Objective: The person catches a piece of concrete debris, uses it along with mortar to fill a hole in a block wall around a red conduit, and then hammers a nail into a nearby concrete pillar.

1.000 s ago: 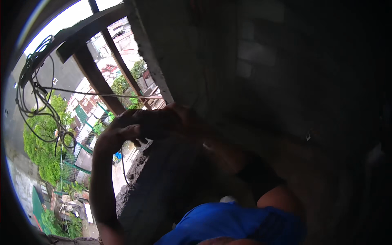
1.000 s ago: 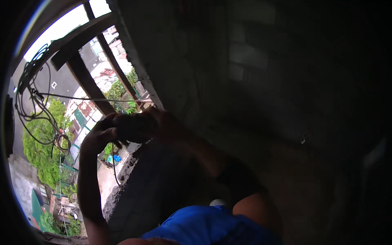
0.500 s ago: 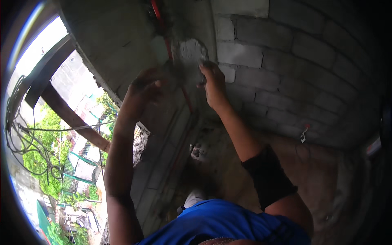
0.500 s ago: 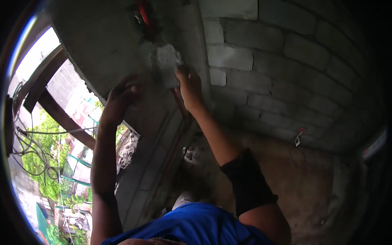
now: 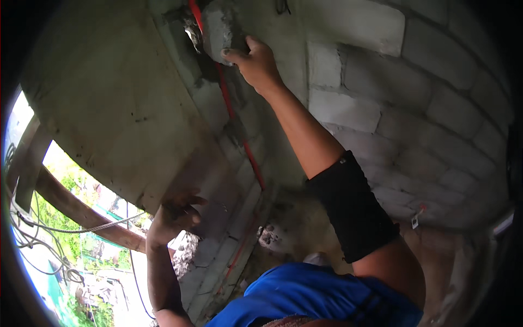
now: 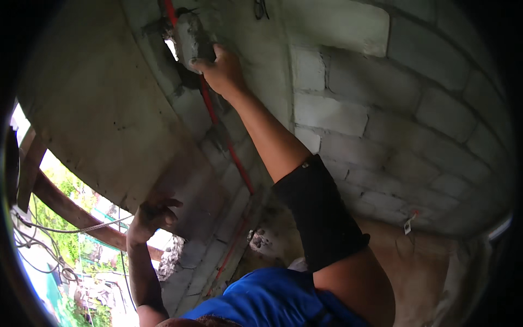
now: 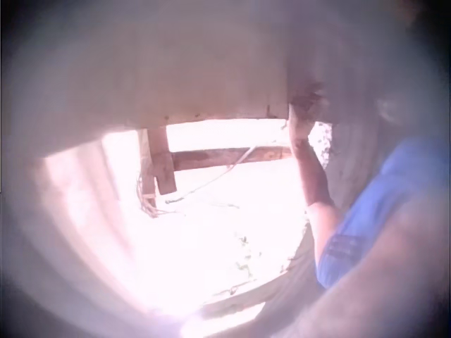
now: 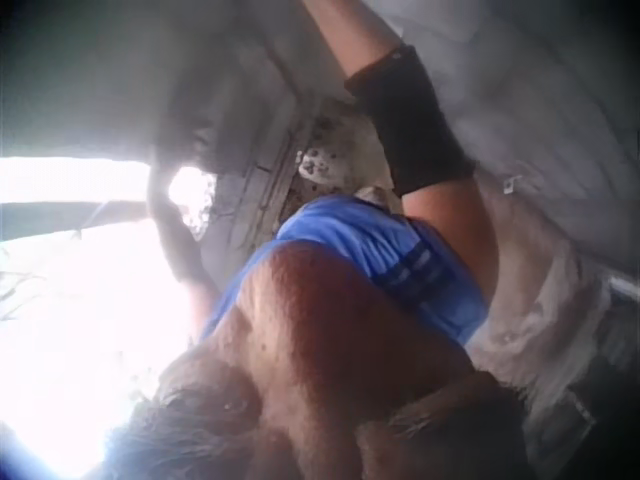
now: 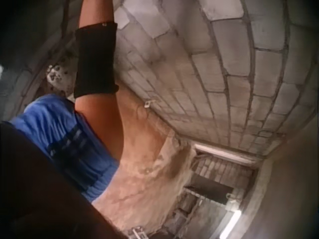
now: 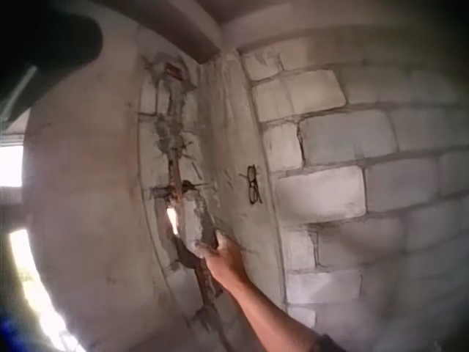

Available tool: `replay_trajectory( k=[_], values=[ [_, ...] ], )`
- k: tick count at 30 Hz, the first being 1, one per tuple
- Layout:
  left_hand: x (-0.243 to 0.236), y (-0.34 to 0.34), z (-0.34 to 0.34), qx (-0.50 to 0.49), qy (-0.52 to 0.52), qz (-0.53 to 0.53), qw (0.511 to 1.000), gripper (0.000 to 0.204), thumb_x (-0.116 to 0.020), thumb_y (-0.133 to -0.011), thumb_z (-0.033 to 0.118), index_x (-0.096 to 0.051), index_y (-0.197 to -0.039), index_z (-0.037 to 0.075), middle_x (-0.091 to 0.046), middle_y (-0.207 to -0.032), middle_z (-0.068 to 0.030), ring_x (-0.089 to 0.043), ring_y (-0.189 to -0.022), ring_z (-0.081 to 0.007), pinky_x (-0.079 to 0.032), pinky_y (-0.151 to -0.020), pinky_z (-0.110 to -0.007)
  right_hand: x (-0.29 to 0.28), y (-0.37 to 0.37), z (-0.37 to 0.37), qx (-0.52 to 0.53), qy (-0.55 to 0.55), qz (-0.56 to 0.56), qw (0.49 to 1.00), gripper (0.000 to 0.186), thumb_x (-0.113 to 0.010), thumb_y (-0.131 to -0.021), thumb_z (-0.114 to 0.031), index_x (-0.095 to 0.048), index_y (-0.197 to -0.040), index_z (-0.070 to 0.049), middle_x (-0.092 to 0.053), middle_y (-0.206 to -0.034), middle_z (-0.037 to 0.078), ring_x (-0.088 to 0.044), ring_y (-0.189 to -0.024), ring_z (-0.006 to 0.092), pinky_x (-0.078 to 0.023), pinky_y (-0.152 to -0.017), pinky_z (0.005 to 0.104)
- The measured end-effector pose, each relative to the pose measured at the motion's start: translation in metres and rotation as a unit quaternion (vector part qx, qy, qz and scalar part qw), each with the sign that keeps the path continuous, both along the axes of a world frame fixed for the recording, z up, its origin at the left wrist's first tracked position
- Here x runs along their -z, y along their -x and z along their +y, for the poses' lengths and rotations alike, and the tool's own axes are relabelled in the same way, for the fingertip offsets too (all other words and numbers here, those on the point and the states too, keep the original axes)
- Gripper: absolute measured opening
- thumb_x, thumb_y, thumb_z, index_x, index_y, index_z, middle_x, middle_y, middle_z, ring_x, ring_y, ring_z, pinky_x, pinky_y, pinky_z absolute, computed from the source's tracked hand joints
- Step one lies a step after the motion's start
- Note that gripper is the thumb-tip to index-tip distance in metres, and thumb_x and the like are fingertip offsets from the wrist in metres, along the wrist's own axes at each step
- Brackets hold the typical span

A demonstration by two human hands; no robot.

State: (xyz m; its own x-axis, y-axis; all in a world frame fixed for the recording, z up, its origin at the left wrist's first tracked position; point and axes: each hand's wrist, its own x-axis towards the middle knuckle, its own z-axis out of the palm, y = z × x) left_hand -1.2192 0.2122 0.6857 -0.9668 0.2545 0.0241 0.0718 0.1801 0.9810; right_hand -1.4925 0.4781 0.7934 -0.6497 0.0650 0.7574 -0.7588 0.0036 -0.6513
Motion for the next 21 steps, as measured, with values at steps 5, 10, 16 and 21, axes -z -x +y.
replay_trajectory(
  k=[5,10,16,21],
  values=[
    [-0.009,0.003,0.006,-0.045,0.078,-0.005,0.996,0.067,-0.075,-0.081,0.001,-0.045,-0.141,-0.003,-0.065,-0.119,-0.017,-0.066,-0.085,-0.013,-0.053,-0.076,-0.027,-0.015,0.062,-0.027,0.041,-0.031,0.061,0.997,0.063,-0.077,-0.08,-0.028,-0.056,-0.12,0.016,-0.066,-0.112,0.03,-0.066,-0.107,0.0379,-0.052,-0.091,0.0409],
    [-0.015,-0.012,0.008,-0.147,0.07,-0.007,0.987,0.065,-0.079,-0.08,0.005,-0.049,-0.137,-0.002,-0.066,-0.119,-0.0173,-0.066,-0.086,-0.0136,-0.053,-0.079,-0.028,-0.027,0.076,-0.031,-0.046,-0.079,0.052,0.994,0.073,-0.076,-0.082,-0.031,-0.051,-0.125,0.022,-0.064,-0.115,0.034,-0.064,-0.111,0.0332,-0.049,-0.096,0.0383],
    [-0.068,0.006,0.052,-0.148,0.162,0.069,0.973,0.065,-0.082,-0.078,0.008,-0.052,-0.135,-0.003,-0.069,-0.115,-0.0153,-0.067,-0.085,-0.015,-0.054,-0.076,-0.028,-0.024,0.1,-0.042,-0.012,-0.094,0.105,0.99,0.053,-0.075,-0.082,-0.025,-0.06,-0.117,0.011,-0.069,-0.108,0.026,-0.068,-0.1,0.0338,-0.051,-0.09,0.0408],
    [-0.128,0.047,0.087,-0.13,0.274,0.15,0.941,0.065,-0.084,-0.073,0.01,-0.057,-0.131,0.0,-0.071,-0.109,-0.0097,-0.068,-0.083,-0.0159,-0.055,-0.071,-0.029,-0.017,0.126,-0.064,0.001,-0.064,0.12,0.991,0.037,-0.079,-0.078,-0.021,-0.066,-0.102,0.005,-0.069,-0.097,0.024,-0.068,-0.09,0.0364,-0.051,-0.081,0.042]
  ],
)
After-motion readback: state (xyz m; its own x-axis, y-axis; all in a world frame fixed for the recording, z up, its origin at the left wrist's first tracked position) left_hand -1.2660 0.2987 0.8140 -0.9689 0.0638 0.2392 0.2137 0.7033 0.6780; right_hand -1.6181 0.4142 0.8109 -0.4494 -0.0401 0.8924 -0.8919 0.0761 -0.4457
